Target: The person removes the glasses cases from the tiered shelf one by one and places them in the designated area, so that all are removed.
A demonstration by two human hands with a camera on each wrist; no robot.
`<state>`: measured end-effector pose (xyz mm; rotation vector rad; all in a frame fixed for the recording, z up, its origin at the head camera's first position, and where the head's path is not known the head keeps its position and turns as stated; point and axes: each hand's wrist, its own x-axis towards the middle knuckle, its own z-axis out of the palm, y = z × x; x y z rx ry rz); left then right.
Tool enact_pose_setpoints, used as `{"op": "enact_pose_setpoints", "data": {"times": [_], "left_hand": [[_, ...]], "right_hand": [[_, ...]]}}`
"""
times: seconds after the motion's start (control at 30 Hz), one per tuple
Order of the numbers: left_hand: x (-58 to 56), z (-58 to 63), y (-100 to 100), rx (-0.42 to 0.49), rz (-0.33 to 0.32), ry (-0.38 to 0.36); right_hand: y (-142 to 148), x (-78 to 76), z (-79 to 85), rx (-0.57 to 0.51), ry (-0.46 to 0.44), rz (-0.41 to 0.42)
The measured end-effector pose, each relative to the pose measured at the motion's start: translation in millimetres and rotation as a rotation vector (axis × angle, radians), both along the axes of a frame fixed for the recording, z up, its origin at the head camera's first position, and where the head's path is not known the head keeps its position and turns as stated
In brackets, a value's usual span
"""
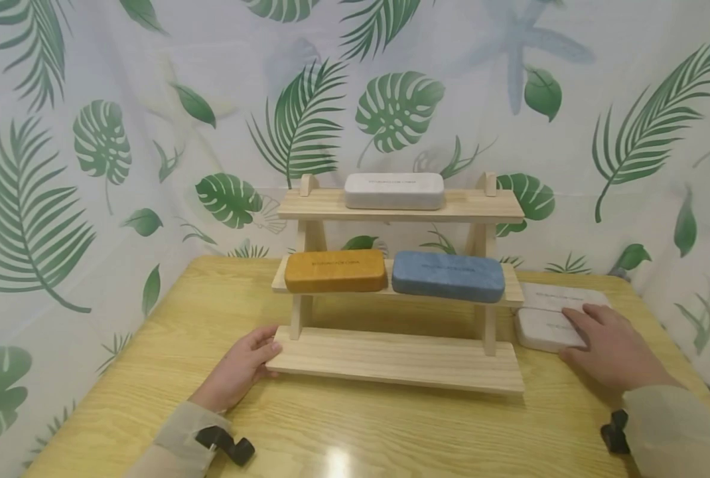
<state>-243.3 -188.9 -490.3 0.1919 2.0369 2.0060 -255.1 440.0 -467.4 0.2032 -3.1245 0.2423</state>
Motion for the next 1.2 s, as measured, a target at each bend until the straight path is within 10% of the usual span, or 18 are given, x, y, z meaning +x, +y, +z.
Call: {"op": "enact_pose_setpoints", "data": {"times": [1.2], "left_hand": [[-0.1,-0.7,1.0,-0.019,0.017,0.0]], "right_hand": [[-47.2,14.7,39.3,-0.038,0.237,0.091]]}}
